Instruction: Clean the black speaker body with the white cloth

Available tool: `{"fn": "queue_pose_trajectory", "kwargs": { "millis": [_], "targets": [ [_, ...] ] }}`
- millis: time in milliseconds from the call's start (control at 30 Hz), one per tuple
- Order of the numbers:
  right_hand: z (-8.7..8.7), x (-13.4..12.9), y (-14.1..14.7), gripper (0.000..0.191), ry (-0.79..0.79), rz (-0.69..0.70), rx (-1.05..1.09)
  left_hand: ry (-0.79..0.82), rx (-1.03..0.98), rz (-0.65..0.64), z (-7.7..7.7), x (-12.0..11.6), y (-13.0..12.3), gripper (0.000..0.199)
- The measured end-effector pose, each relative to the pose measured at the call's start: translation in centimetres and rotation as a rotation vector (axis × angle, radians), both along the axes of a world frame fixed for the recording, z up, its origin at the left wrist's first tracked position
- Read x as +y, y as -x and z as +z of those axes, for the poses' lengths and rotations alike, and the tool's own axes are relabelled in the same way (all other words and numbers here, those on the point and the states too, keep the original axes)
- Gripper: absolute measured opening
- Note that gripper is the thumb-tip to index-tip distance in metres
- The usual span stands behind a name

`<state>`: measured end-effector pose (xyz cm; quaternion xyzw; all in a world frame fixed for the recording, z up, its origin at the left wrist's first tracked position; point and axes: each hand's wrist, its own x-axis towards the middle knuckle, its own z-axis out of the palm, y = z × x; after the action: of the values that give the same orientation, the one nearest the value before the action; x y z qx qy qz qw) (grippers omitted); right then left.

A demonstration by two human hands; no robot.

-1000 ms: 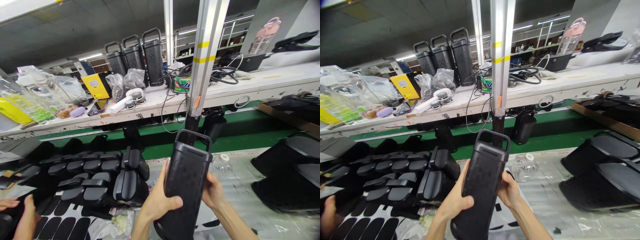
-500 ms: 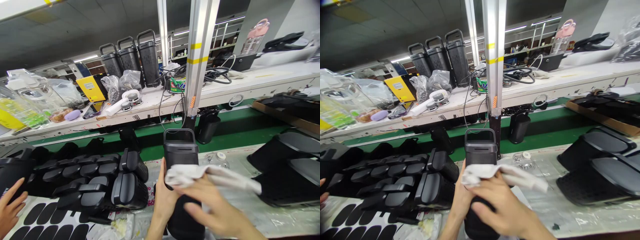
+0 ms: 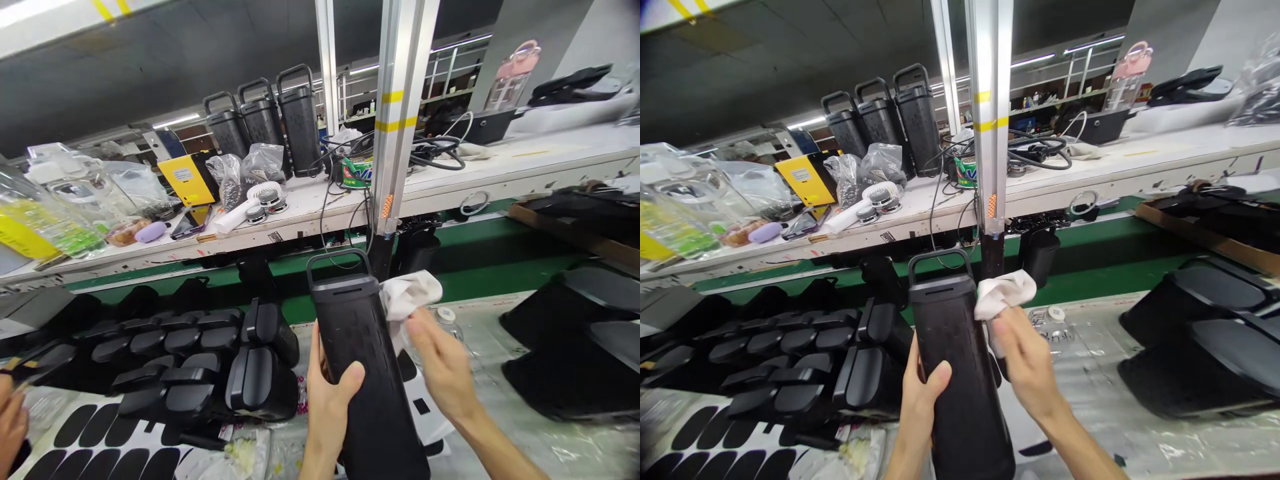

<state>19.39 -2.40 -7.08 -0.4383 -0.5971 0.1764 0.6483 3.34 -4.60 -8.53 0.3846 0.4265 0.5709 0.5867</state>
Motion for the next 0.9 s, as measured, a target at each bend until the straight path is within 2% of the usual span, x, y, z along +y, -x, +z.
{"fn": "queue_pose_trajectory", "kwargs": {
  "millis": [67, 133, 233, 300, 367, 467, 633, 700, 800, 900],
  "targets": [
    [-0.3, 0.1, 0.1, 0.029, 0.282, 0.076, 0.5, 0.014, -0.023, 0.002, 0.4, -0.1, 0.2, 0.093],
    [-0.4, 0.0, 0.5, 0.042, 0.469, 0.187, 0.811, -0.012, -0.032, 0.019, 0.9, -0.1, 0.3, 0.095],
    [0.0, -0.4, 0.8, 0.063, 0.621, 0.287, 0.971, -0.032, -0.053, 0.011, 1.4, 0.0, 0.5, 0.095],
    [0.3, -0.4, 0.7, 0.061, 0.684, 0.345, 1.028, -0.027, -0.071, -0.01, 1.5, 0.1, 0.5, 0.095],
    [0.3, -0.3, 0.5, 0.046, 0.731, 0.395, 1.073, -0.017, -0.089, -0.02, 1.4, 0.1, 0.6, 0.095],
    [-0.3, -0.2, 0.3, 0.025, 0.718, 0.392, 1.121, 0.0, -0.111, -0.02, 1.4, 0.1, 0.7, 0.095],
    [-2.0, -0.1, 0.3, 0.018, 0.611, 0.329, 1.105, -0.001, -0.081, 0.034, 1.5, 0.2, 0.7, 0.095],
    [-2.4, 0.2, 0.2, 0.016, 0.599, 0.343, 1.066, -0.006, -0.059, 0.039, 1.5, 0.2, 0.7, 0.095],
    [-1.7, 0.5, -0.1, 0.017, 0.581, 0.375, 1.004, -0.016, -0.053, 0.02, 1.4, 0.3, 0.8, 0.096],
    [0.1, -0.3, -0.5, 0.016, 0.436, 0.271, 0.965, -0.01, -0.055, 0.016, 1.3, 0.3, 0.7, 0.098]
  ]
}}
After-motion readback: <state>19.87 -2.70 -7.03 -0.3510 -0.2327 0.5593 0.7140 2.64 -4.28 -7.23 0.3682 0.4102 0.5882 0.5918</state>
